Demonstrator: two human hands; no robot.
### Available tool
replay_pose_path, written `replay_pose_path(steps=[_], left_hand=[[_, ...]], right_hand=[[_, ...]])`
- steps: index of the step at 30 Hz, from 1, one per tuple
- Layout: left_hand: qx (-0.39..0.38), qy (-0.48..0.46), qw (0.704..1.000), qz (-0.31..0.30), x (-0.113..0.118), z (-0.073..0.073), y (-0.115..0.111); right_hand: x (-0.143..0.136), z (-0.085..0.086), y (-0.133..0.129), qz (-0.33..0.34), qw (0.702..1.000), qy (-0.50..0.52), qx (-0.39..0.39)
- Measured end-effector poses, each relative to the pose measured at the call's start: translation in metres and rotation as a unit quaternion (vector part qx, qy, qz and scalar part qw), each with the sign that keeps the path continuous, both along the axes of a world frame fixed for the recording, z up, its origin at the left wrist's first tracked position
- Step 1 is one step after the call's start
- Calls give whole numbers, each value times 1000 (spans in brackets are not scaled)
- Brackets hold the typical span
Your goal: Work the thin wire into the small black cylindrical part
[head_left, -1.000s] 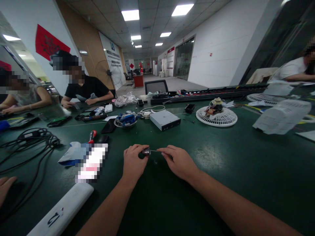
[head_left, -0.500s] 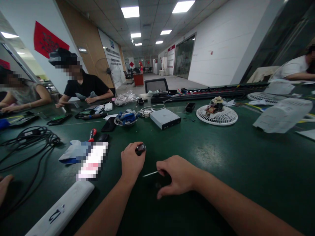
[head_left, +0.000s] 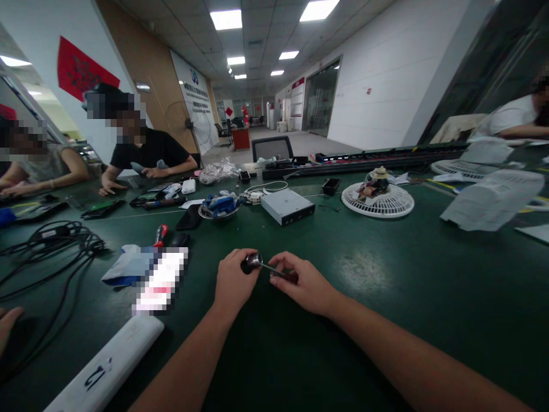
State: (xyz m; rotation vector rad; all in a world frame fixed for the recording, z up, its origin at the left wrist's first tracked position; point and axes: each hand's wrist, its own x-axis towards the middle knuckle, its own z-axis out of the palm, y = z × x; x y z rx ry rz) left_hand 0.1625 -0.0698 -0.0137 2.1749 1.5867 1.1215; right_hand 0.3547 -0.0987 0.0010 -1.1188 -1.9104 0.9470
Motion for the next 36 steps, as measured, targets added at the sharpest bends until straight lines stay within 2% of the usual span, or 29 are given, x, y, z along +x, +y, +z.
replay_pose_path(steps=[4, 7, 10, 13, 16, 19, 25, 30, 33, 36], left_hand=[[-9, 2, 999, -32, 3, 2, -3], [-8, 12, 999, -51, 5, 4, -7], [7, 41, 995, -90, 7, 6, -10], [20, 67, 991, -118, 7, 8, -12], [33, 64, 990, -121, 7, 9, -13], [40, 53, 989, -136, 7, 9, -13], [37, 32, 986, -161, 6, 10, -13], [61, 8, 979, -192, 6, 10, -14], [68, 7, 981, -180, 8, 9, -14], [55, 18, 990, -125, 11, 9, -13]], right_hand=[[1, -6, 8, -98, 995, 25, -13], [4, -8, 12, -143, 990, 12, 14], [6, -7, 13, -119, 992, -4, 43], [6, -7, 12, -85, 995, -13, 40], [6, -6, 12, -105, 993, -14, 43], [7, -6, 13, -121, 993, -10, 16], [7, -6, 12, -85, 996, -17, -9], [5, -8, 15, -99, 991, 55, -78], [4, -9, 15, -76, 990, 70, -93], [3, -10, 13, -96, 992, 63, -55]])
